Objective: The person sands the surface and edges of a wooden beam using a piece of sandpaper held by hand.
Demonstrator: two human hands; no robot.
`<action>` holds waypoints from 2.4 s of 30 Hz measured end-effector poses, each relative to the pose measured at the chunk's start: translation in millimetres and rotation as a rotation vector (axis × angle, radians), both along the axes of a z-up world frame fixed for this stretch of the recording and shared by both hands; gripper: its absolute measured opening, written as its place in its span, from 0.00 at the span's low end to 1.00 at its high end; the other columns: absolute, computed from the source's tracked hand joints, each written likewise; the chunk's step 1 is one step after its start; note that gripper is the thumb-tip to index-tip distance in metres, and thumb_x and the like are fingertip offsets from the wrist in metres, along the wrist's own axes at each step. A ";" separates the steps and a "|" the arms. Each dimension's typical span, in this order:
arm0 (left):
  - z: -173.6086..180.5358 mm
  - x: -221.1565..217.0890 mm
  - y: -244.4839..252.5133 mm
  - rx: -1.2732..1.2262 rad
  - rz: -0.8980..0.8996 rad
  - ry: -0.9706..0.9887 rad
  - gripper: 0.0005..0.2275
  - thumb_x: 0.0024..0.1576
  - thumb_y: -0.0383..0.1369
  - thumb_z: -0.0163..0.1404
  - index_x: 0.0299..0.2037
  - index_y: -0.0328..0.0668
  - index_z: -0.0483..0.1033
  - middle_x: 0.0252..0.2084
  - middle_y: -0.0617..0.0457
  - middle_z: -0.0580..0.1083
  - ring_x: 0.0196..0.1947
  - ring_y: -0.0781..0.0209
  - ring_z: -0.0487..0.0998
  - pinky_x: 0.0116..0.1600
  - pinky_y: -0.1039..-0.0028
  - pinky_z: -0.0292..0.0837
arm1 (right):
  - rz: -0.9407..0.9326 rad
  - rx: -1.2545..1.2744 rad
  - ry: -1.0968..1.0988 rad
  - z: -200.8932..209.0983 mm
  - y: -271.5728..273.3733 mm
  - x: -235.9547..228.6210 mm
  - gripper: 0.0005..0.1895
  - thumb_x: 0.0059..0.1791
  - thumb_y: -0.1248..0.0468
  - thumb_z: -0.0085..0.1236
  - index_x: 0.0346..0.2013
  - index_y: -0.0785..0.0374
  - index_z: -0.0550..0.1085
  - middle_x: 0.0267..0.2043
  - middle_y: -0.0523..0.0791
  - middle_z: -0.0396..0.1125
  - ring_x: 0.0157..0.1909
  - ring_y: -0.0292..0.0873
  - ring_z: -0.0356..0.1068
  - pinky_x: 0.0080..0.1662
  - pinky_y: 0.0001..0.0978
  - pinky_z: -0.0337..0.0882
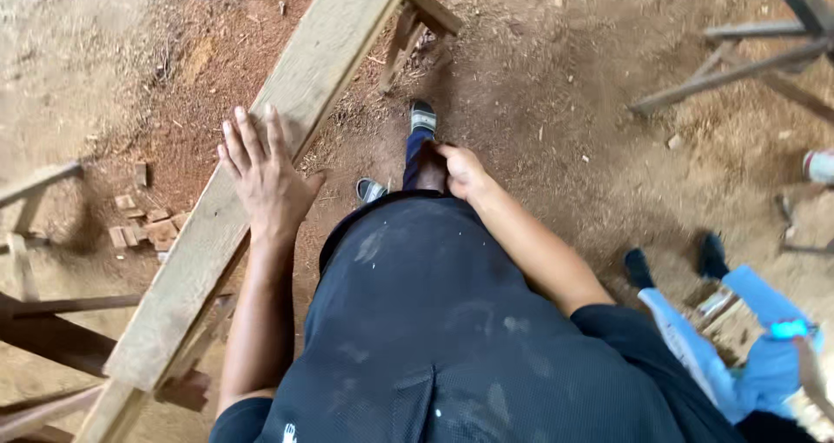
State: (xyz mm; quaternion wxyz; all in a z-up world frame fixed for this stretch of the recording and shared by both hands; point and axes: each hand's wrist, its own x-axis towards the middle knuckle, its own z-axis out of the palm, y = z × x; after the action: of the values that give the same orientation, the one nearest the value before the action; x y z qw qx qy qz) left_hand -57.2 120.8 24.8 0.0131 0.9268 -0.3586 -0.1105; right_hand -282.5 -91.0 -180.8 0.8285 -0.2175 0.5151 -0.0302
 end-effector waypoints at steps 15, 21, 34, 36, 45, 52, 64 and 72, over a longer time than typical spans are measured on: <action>43.3 60.6 -24.4 0.238 0.141 0.317 0.53 0.42 0.30 0.67 0.77 0.46 0.41 0.63 0.34 0.64 0.60 0.42 0.69 0.62 0.48 0.70 | 0.250 -0.262 0.072 -37.0 40.0 20.2 0.15 0.52 0.57 0.55 0.40 0.67 0.79 0.30 0.45 0.72 0.27 0.40 0.68 0.30 0.36 0.68; 62.6 91.7 -16.8 0.043 0.043 0.588 0.46 0.42 0.24 0.63 0.74 0.40 0.52 0.57 0.38 0.75 0.51 0.48 0.80 0.58 0.59 0.76 | 0.192 -0.307 -0.115 36.0 36.3 66.6 0.23 0.49 0.41 0.54 0.30 0.59 0.79 0.21 0.42 0.69 0.20 0.37 0.67 0.26 0.34 0.66; 63.7 82.4 49.8 0.155 0.078 0.661 0.50 0.41 0.26 0.61 0.76 0.45 0.46 0.57 0.36 0.74 0.51 0.45 0.81 0.59 0.61 0.77 | 0.715 -0.637 -0.250 164.7 18.2 186.4 0.44 0.40 0.22 0.42 0.12 0.62 0.70 0.13 0.43 0.66 0.11 0.39 0.67 0.20 0.32 0.72; 62.4 71.5 54.6 0.211 0.098 0.643 0.52 0.42 0.30 0.63 0.79 0.50 0.43 0.57 0.35 0.73 0.52 0.44 0.80 0.60 0.61 0.77 | 0.715 -0.767 -0.198 153.5 27.6 191.9 0.42 0.40 0.22 0.45 0.18 0.60 0.78 0.16 0.40 0.73 0.15 0.36 0.73 0.25 0.26 0.76; 40.3 38.5 79.6 -0.035 0.020 0.089 0.38 0.49 0.40 0.63 0.70 0.40 0.62 0.54 0.41 0.75 0.55 0.46 0.76 0.57 0.56 0.72 | 0.688 -0.647 -0.158 157.0 30.3 178.3 0.39 0.46 0.29 0.48 0.30 0.65 0.78 0.22 0.39 0.71 0.21 0.34 0.71 0.33 0.34 0.77; 36.2 31.3 89.3 -0.395 -0.088 -0.007 0.29 0.51 0.39 0.66 0.64 0.46 0.73 0.64 0.45 0.72 0.61 0.48 0.73 0.63 0.59 0.69 | 0.235 -0.558 -0.299 207.3 -44.8 107.7 0.22 0.40 0.71 0.56 0.50 0.63 0.70 0.45 0.47 0.69 0.47 0.44 0.72 0.53 0.42 0.79; 40.4 30.0 10.1 -0.469 -0.025 0.067 0.36 0.45 0.45 0.69 0.63 0.39 0.68 0.65 0.40 0.68 0.64 0.43 0.68 0.69 0.53 0.60 | 0.619 -2.660 -0.477 199.7 -162.2 209.7 0.18 0.64 0.66 0.48 0.30 0.55 0.75 0.29 0.41 0.69 0.36 0.38 0.72 0.38 0.27 0.75; 30.2 33.7 -72.0 -0.452 -0.079 0.129 0.40 0.49 0.48 0.66 0.68 0.33 0.63 0.63 0.39 0.70 0.63 0.44 0.69 0.68 0.54 0.61 | 1.093 -2.391 -0.652 212.8 -132.5 217.6 0.12 0.58 0.54 0.56 0.42 0.60 0.78 0.41 0.46 0.75 0.43 0.44 0.74 0.47 0.40 0.73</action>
State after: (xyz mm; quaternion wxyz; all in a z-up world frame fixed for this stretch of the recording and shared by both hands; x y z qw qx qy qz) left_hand -23.6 48.8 55.0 0.2391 0.8765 -0.4087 -0.0869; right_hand -64.9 -223.5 32.0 0.1234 -0.9569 -0.1958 -0.1753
